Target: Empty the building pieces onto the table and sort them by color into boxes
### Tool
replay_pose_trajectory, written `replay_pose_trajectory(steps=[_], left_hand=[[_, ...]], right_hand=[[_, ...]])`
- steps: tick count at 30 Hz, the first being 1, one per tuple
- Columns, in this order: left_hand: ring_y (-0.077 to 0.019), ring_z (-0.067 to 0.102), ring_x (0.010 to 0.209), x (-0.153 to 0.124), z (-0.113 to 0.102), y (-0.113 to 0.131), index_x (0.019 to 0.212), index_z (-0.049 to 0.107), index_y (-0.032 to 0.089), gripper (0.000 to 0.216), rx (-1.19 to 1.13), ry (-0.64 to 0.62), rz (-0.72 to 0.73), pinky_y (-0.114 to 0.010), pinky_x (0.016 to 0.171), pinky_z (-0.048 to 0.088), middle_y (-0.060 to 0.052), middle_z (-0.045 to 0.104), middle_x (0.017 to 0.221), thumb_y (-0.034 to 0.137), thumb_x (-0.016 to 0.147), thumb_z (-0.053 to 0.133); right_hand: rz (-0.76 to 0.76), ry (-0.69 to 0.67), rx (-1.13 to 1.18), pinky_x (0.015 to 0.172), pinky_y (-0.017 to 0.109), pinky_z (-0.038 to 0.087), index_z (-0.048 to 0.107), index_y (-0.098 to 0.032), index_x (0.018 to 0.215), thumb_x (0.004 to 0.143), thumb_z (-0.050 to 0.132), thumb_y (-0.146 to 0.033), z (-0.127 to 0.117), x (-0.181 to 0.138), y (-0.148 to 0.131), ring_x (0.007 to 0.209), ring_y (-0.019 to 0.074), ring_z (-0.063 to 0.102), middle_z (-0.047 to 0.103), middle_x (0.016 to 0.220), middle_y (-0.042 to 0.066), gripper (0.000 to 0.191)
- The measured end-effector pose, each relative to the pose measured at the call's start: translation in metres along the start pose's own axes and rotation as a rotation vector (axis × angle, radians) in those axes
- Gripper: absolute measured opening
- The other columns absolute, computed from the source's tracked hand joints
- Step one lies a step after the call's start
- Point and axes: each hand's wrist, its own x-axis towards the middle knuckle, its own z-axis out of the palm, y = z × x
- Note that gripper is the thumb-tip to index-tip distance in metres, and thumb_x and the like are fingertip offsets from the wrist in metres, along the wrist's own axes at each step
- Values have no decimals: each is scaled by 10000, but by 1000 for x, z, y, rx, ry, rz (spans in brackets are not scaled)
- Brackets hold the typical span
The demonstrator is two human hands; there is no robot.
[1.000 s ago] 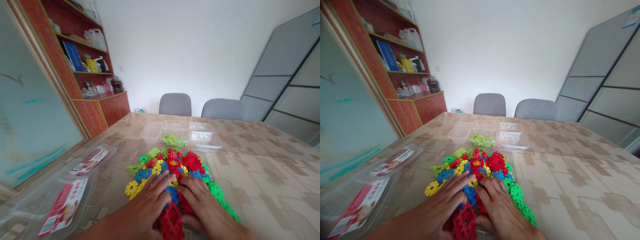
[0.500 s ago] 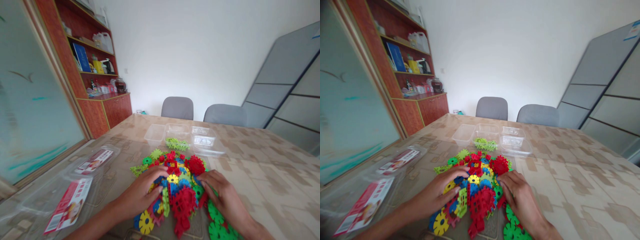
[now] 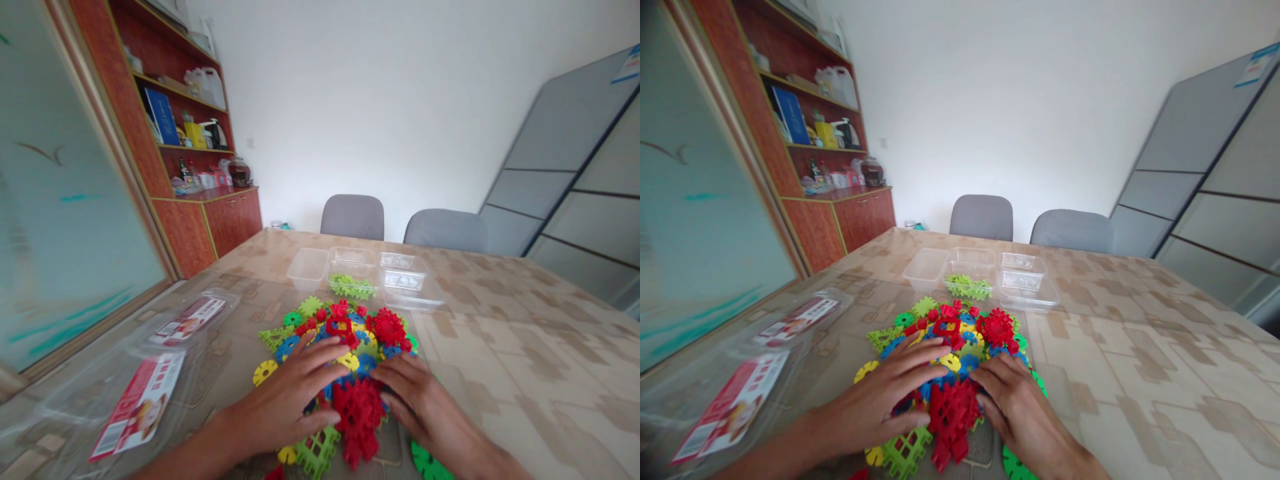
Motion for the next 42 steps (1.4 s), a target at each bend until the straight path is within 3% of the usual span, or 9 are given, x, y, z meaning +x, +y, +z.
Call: replay_pose_trajectory(steps=[2, 5, 9, 14, 18, 24, 29, 35, 42], left_hand=[[-288, 219, 1416, -1, 2, 4, 1414, 379, 302, 640, 23, -32, 26, -514, 1156, 171, -48, 282, 1540, 521, 853, 596], [-325, 151, 1429, -1, 2, 8, 1446, 308, 340, 681, 44, -114, 84, -592, 1136, 109, -42, 219, 1561, 592, 856, 538], [-313, 185, 1423, -1, 1, 12, 1374, 419, 318, 575, 24, -172, 138, -557, 1143, 144, -50, 268, 1544, 560, 868, 544], [-230, 343, 1368, 1, 1, 13, 1114, 600, 258, 203, -1, -85, 107, -440, 1168, 170, -33, 515, 1387, 276, 919, 551], [-165, 504, 1228, 5, 3, 11, 1041, 635, 234, 192, -52, 35, 80, -327, 1137, 264, -19, 665, 1161, 156, 928, 501], [-163, 536, 1184, 3, 8, 2, 1061, 637, 243, 268, -46, 182, 108, -352, 1126, 291, -24, 677, 1136, 97, 919, 462], [-181, 520, 1209, 1, 12, -9, 1167, 587, 266, 329, 2, 255, 12, -426, 1147, 257, -22, 631, 1229, 105, 915, 450], [-253, 406, 1322, -1, 21, -18, 1360, 432, 273, 476, -2, 171, -151, -513, 1129, 266, -60, 477, 1417, 210, 896, 522], [-226, 472, 1261, 1, 17, -17, 1105, 610, 248, 239, -43, 234, -105, -468, 1137, 274, -49, 588, 1289, 192, 918, 472]], right_hand=[[17, 80, -27, 914, 377, 481, 604, -242, 1169, 960, 446, -206, -1, -1, 7, 995, 216, 595, 651, 1081, 62, 264], [100, 241, -89, 910, 401, 495, 609, -223, 1168, 959, 438, -225, -1, -3, 25, 1036, 234, 583, 635, 1119, 89, 270], [247, 375, -182, 923, 484, 498, 609, -176, 1175, 934, 469, -315, 9, -9, 52, 1105, 290, 560, 598, 1209, 146, 312], [281, 302, -78, 930, 448, 517, 573, -190, 1237, 929, 469, -309, 20, -12, 58, 1081, 257, 600, 646, 1155, 125, 346], [202, 225, 42, 969, 413, 497, 550, -224, 1265, 946, 441, -244, 11, -8, 38, 1125, 230, 582, 623, 1200, 104, 338], [86, 164, 188, 994, 395, 477, 564, -241, 1246, 977, 392, -237, -1, -5, 20, 1154, 226, 579, 631, 1203, 93, 319], [202, 264, 167, 869, 354, 546, 640, -218, 1095, 978, 377, -300, -8, -7, 35, 999, 226, 654, 678, 1067, 95, 299], [248, 318, 101, 791, 371, 550, 671, -205, 1015, 969, 399, -349, -13, -7, 49, 887, 237, 663, 700, 955, 96, 312], [199, 113, 178, 793, 340, 536, 676, -223, 1040, 993, 387, -360, -19, -3, 28, 885, 215, 646, 696, 939, 72, 324]])
